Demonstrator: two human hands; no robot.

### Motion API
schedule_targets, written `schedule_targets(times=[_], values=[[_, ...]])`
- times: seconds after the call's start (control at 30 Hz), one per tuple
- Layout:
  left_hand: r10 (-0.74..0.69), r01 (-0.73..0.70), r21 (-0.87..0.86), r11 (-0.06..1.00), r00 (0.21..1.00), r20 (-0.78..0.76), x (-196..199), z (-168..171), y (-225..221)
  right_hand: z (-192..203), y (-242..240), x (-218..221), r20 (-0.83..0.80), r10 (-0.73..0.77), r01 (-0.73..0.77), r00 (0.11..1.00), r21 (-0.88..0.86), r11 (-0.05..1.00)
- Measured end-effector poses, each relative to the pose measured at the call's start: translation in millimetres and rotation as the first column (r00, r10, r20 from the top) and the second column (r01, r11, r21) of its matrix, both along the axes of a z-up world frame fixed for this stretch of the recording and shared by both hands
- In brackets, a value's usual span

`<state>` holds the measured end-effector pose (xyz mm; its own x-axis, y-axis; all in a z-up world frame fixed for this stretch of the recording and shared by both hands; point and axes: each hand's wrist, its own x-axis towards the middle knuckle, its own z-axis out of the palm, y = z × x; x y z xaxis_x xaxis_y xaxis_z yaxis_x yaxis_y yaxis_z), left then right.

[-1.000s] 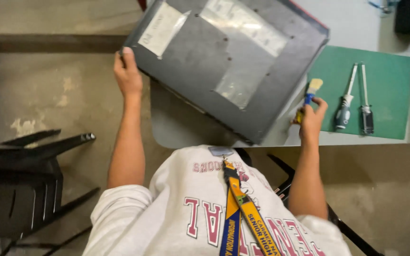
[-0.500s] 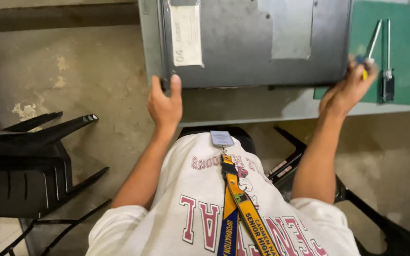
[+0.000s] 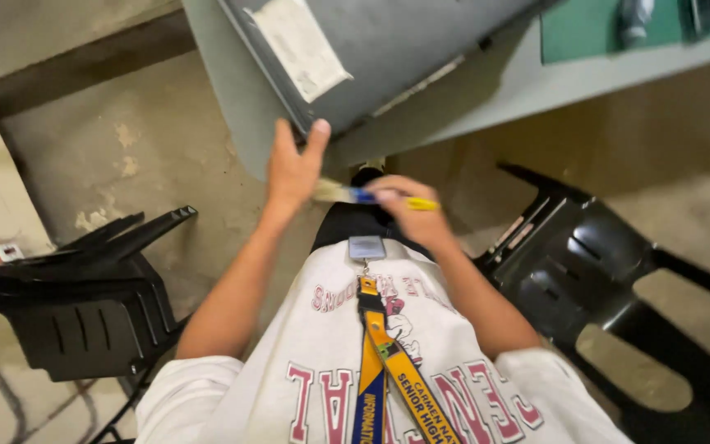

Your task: Cleaning dust from a computer case and motherboard using a brush and then reattaching the side panel.

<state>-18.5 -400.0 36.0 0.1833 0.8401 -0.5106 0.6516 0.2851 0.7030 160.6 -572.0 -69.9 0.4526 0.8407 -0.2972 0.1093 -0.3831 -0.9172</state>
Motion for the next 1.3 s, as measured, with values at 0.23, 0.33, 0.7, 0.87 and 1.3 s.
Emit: schedule_targets(times=[0.23, 0.33, 0.7, 0.87, 1.3], values=[[-0.106, 0.100, 0.141, 0.985, 0.994, 0.031, -6, -15, -5, -3, 21, 42, -0.083, -0.417, 0.371, 0.905, 0.634, 0.679], [-0.109, 0.105, 0.142, 0.984, 0.994, 0.022, -9, -15, -9, -29, 29, 28, -0.115, -0.535, 0.476, 0.837, 0.635, 0.608], [-0.102, 0.090, 0.235, 0.968, 0.994, 0.039, -14, -32, -4, -50, 40, 38, -0.542, -0.537, 0.754, 0.647, 0.350, 0.556], [-0.148, 0.131, 0.256, 0.958, 0.988, 0.048, -18, -39, -2, -48, 24, -12, -0.396, -0.044, 0.176, 0.917, 0.305, 0.936], [-0.132, 0.119, 0.173, 0.978, 0.989, 0.064, -21, -19, 2, 86, 5, -59, -0.250, 0.031, 0.096, 0.968, 0.481, 0.871]])
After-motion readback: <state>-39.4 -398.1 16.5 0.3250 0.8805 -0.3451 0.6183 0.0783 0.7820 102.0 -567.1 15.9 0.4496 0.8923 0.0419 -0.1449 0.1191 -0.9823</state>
